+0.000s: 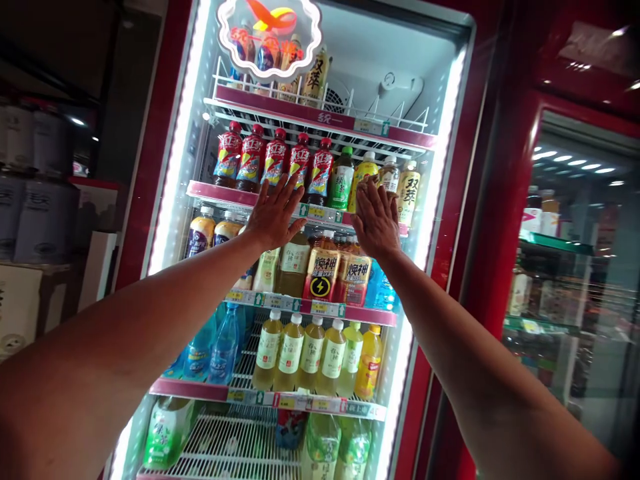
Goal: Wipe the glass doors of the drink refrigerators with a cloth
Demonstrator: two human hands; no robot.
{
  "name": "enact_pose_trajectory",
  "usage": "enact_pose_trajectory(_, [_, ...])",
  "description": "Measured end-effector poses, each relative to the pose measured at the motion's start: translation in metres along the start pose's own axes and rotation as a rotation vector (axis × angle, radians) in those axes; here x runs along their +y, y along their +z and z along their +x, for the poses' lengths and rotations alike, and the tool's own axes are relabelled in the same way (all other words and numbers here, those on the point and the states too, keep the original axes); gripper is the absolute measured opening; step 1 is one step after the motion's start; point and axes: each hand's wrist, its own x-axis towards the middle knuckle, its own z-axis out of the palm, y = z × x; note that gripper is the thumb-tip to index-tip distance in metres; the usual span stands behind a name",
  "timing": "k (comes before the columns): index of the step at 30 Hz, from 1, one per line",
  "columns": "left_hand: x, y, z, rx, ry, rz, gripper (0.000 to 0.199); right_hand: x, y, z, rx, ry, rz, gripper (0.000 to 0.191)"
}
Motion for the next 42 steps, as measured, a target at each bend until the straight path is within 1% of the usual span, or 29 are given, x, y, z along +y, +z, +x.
enact_pose_trajectory(2, [0.0, 0.0, 0.0, -0.001, 0.005, -0.003, 0.075, 0.009, -0.006, -0.011, -0.045, -0.047, -0.021, 0.067])
enact_pose_trajectory(4, [-0.001, 0.0, -0.001, -0.001, 0.01, -0.004, 0.076, 0.026, -0.01, -0.016, -0.058, -0.049, -0.037, 0.067])
enact_pose_trajectory(7, [-0.001, 0.0, -0.001, -0.003, 0.014, 0.0, 0.077, 0.053, -0.01, -0.009, -0.003, 0.03, -0.038, 0.068])
enact_pose_trajectory(9, [-0.001, 0.0, -0.001, 0.001, 0.009, -0.001, 0.078, 0.064, -0.006, 0.001, 0.043, 0.079, -0.035, 0.068])
enact_pose_trajectory(12, [-0.001, 0.001, -0.002, 0.013, 0.003, -0.008, 0.078, 0.064, -0.003, 0.004, 0.053, 0.098, -0.042, 0.068])
enact_pose_trajectory(16, [0.0, 0.001, -0.002, 0.017, -0.005, -0.001, 0.079, 0.06, -0.013, -0.022, -0.034, 0.01, -0.045, 0.069])
enact_pose_trajectory(19, [0.002, -0.002, -0.002, -0.022, -0.025, 0.016, 0.08, 0.075, -0.022, -0.036, -0.072, -0.019, -0.048, 0.07])
enact_pose_trajectory(21, [0.004, -0.003, -0.002, -0.044, -0.036, 0.013, 0.08, 0.089, -0.025, -0.033, -0.054, 0.026, -0.05, 0.07])
enact_pose_trajectory(23, [0.004, -0.003, -0.002, -0.053, -0.041, -0.004, 0.081, 0.099, -0.023, -0.024, -0.028, 0.099, -0.056, 0.07])
enact_pose_trajectory(25, [0.003, -0.002, -0.003, -0.05, -0.039, -0.028, 0.08, 0.102, -0.019, -0.016, -0.024, 0.164, -0.082, 0.07])
enact_pose_trajectory(27, [0.001, 0.0, -0.003, -0.04, -0.028, -0.041, 0.08, 0.1, -0.017, -0.018, -0.044, 0.171, -0.116, 0.07])
enact_pose_trajectory(30, [-0.002, 0.003, -0.004, -0.019, 0.001, -0.021, 0.075, 0.097, -0.021, -0.038, -0.079, 0.078, -0.119, 0.069])
enact_pose_trajectory(32, [-0.002, 0.003, -0.005, 0.007, 0.02, -0.008, 0.071, 0.103, -0.026, -0.053, -0.089, 0.045, -0.099, 0.069])
enact_pose_trajectory(33, [-0.001, 0.002, -0.005, 0.022, 0.028, -0.008, 0.07, 0.109, -0.029, -0.058, -0.086, 0.057, -0.091, 0.069])
enact_pose_trajectory(35, [0.002, -0.001, -0.006, 0.039, 0.034, -0.011, 0.071, 0.122, -0.033, -0.061, -0.065, 0.127, -0.079, 0.069])
enact_pose_trajectory(37, [0.006, -0.005, -0.006, 0.026, 0.019, -0.004, 0.074, 0.134, -0.033, -0.054, -0.034, 0.222, -0.059, 0.07])
enact_pose_trajectory(39, [0.009, -0.009, -0.007, -0.009, -0.014, 0.016, 0.079, 0.141, -0.032, -0.042, -0.005, 0.305, -0.041, 0.07])
enact_pose_trajectory(41, [0.009, -0.009, -0.007, -0.031, -0.041, 0.042, 0.084, 0.143, -0.029, -0.035, 0.015, 0.349, -0.034, 0.071])
enact_pose_trajectory(42, [0.009, -0.008, -0.007, -0.033, -0.038, 0.052, 0.087, 0.143, -0.029, -0.035, 0.021, 0.348, -0.034, 0.071])
